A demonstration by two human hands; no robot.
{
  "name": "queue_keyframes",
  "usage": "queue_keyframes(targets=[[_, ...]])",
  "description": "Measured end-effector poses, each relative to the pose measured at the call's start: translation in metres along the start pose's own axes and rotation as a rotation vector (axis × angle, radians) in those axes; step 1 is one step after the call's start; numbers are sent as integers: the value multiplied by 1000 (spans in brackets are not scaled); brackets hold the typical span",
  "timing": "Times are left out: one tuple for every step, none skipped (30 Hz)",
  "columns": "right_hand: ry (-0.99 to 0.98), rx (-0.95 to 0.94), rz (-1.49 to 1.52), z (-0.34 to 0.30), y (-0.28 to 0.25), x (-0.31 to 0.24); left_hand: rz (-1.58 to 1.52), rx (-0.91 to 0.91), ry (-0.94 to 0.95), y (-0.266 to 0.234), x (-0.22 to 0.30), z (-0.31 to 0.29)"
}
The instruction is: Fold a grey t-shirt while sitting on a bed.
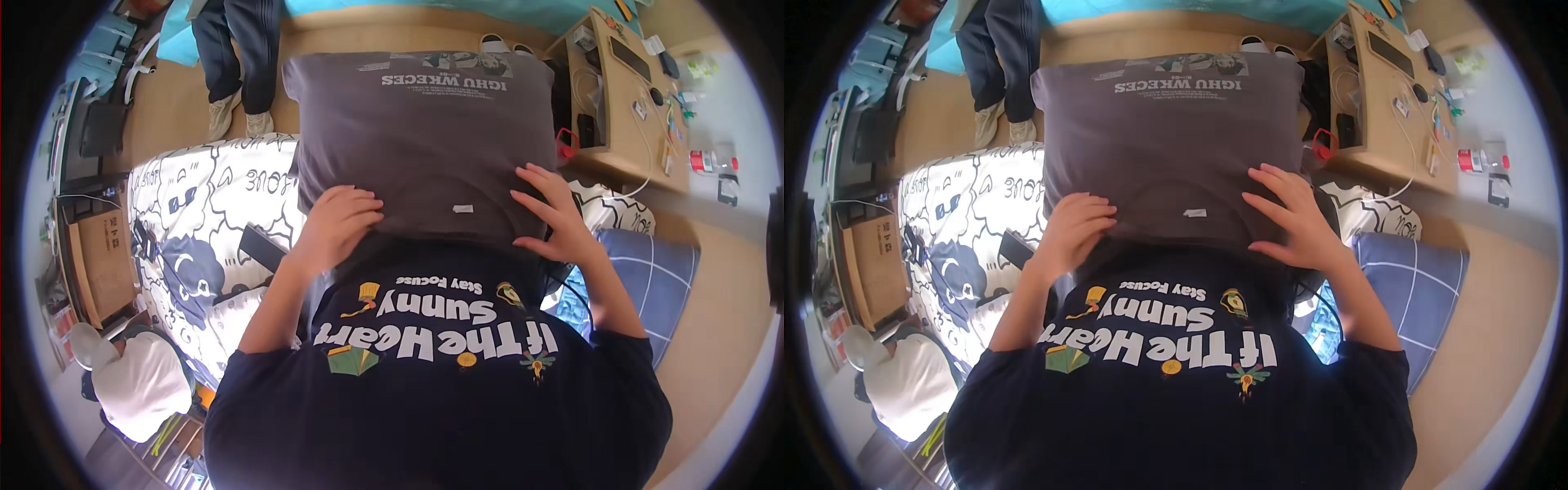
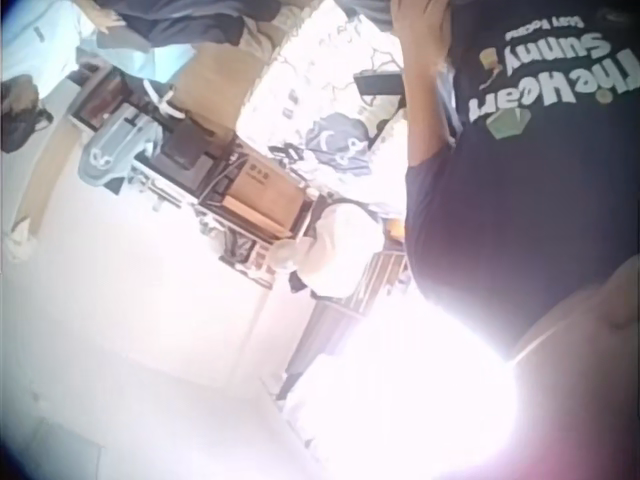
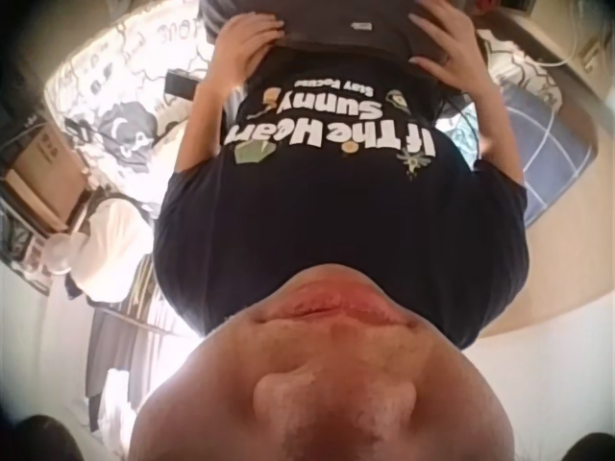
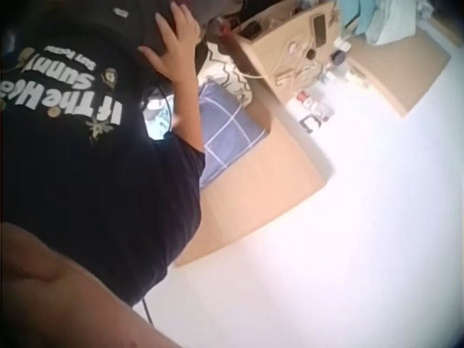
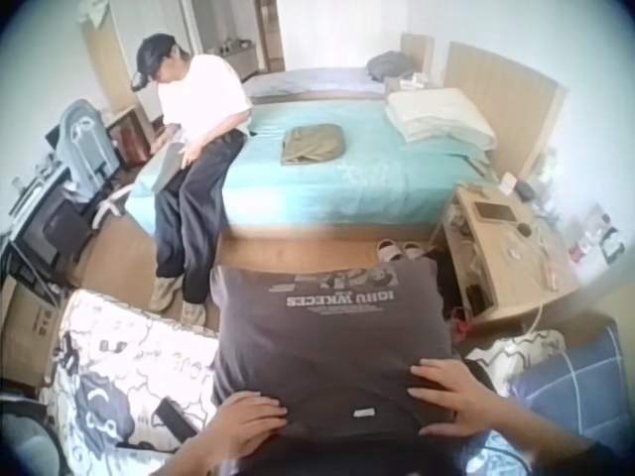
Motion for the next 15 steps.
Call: queue_keyframes(targets=[[-17,19,4,-6,1,-4,12,27,-34,-1,-2,-2],[3,12,-12,-11,4,-4,1,46,-106,-3,-6,-3],[-4,33,-16,-14,6,-5,-2,78,-148,-7,-9,-3],[-16,46,-31,-17,7,-5,-6,127,-168,-15,-10,-2],[-36,79,-49,-17,7,-5,1,182,-187,-23,-10,1],[-56,102,-75,-18,7,-5,7,179,-206,-28,-10,4],[-91,159,-84,-19,5,-6,13,177,-226,-34,-11,6],[-27,181,-65,-20,3,-1,20,175,-246,-39,-11,8],[22,237,-28,-22,0,3,81,155,-176,-44,-8,10],[59,290,6,-24,-4,6,93,179,-162,-48,-7,10],[81,339,43,-27,-8,10,107,196,-154,-51,-7,8],[86,362,58,-30,-9,11,120,220,-150,-53,-7,5],[110,371,75,-34,-10,13,114,193,-117,-48,-6,1],[150,380,96,-39,-9,15,110,174,-86,-42,-4,-4],[123,353,83,-40,-5,12,105,156,-58,-34,-2,-9]])
Point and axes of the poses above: each hand's wrist, its own z-axis towards the middle knuckle, its own y-axis out of the palm, x = y × z, the point moved 6 cm from there along z, towards the middle knuckle, and after that the axes turned 1 degree about z, right-handed, at the moved point
